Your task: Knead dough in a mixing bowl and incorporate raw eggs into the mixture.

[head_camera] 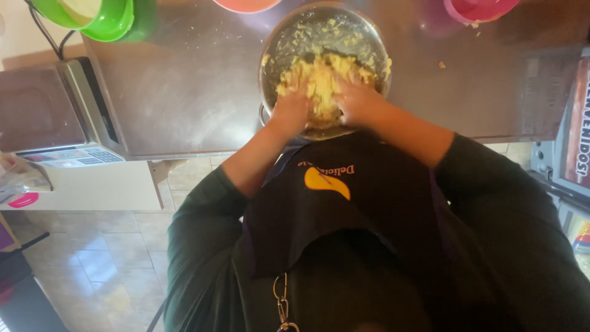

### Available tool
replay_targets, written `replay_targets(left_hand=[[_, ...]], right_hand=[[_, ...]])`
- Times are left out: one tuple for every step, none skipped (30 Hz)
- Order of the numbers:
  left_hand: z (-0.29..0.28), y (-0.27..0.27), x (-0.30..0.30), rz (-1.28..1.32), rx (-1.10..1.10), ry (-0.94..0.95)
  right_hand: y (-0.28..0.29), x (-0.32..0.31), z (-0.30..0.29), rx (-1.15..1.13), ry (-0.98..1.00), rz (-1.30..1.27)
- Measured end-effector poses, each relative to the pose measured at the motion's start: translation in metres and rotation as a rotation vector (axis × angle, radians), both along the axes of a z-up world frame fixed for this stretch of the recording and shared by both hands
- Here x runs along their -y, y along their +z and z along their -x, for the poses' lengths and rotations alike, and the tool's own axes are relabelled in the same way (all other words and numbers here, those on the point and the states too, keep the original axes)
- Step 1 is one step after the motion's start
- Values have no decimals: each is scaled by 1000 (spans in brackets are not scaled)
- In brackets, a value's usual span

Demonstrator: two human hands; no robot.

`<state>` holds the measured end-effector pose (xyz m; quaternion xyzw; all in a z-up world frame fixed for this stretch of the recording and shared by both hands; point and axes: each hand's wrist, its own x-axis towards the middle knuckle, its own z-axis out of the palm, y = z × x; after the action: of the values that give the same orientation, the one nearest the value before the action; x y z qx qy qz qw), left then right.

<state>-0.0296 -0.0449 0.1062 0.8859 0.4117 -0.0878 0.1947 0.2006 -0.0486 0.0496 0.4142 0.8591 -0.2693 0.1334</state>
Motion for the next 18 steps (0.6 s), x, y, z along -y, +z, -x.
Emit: replay_targets(left_hand=[[-6, 5, -6, 1, -50, 24], [-14, 11, -13, 1, -98, 50], [-20, -19, -22, 3, -99, 50], [-26, -49, -32, 98, -202, 81], [-31, -78, -41, 193, -306, 113], [-33, -89, -47, 187, -303, 113], [-35, -100, -52, 95, -347, 148], [-38, -112, -56, 4, -389, 181], [-36, -110, -64, 0, -386, 179], [-32, -108, -68, 29, -323, 178], [-28, -105, -73, 57, -260, 177], [-29, -82, -77, 49, -259, 178], [-29, -59, -80, 203, -173, 282], [-29, -36, -83, 359, -85, 384], [-23, -51, -81, 352, -85, 384], [-17, -67, -76, 258, -13, 343], [-11, -84, -72, 165, 59, 301], [-8, -45, -67, 169, 55, 301]], right_hand=[[1, -4, 6, 34, -74, 36], [2, -10, 10, 70, -145, 72], [19, -17, 18, 69, -145, 75], [36, -25, 27, 37, -403, 208], [53, -33, 35, 3, -660, 343], [35, -33, 37, 3, -661, 337], [16, -34, 39, -51, -700, 214], [-3, -33, 40, -103, -739, 92], [25, -39, 42, -102, -742, 87], [53, -44, 46, -28, -608, 124], [81, -48, 50, 46, -473, 159], [65, -49, 47, 45, -473, 151], [49, -51, 43, -26, -617, 209], [34, -52, 41, -100, -759, 270], [27, -54, 38, -104, -760, 264], [19, -54, 36, -40, -611, 209], [11, -55, 33, 23, -462, 155], [30, -54, 29, 21, -462, 160]])
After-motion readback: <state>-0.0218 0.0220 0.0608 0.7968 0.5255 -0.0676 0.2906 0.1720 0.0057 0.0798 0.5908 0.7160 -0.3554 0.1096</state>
